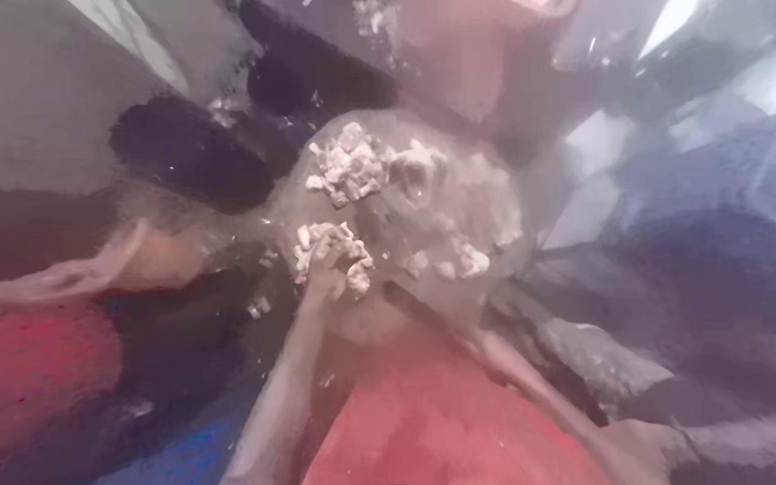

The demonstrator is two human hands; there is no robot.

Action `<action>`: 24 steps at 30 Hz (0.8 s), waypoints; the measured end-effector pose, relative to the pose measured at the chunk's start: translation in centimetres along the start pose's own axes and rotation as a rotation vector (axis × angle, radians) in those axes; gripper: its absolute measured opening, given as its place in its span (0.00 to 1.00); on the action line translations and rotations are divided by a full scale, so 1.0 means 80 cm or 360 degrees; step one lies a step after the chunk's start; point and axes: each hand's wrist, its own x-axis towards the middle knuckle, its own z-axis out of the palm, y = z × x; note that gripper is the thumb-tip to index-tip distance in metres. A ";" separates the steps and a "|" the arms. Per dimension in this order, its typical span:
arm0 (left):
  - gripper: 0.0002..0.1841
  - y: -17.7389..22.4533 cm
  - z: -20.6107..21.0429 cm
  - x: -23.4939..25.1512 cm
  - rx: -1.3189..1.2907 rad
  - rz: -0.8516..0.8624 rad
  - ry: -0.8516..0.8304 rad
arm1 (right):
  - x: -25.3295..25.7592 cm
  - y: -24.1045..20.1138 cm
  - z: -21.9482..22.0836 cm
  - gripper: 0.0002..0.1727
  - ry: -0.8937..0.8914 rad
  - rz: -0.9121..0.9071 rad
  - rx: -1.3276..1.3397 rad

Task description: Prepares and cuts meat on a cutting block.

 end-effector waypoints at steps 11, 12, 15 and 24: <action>0.18 -0.049 0.130 0.114 0.1354 0.0235 -0.0755 | 0.046 0.058 -0.081 0.33 0.0107 -0.0185 -0.0097; 0.17 -0.044 0.127 0.124 0.1273 0.0226 -0.0664 | 0.053 0.068 -0.091 0.32 0.0210 -0.0181 -0.0043; 0.15 -0.032 0.111 0.138 0.1231 0.0181 -0.0499 | 0.062 0.075 -0.111 0.30 0.0413 -0.0109 0.0266; 0.20 0.014 0.111 0.235 0.1570 0.0221 -0.0191 | 0.047 0.001 -0.027 0.27 0.0460 0.0031 0.0591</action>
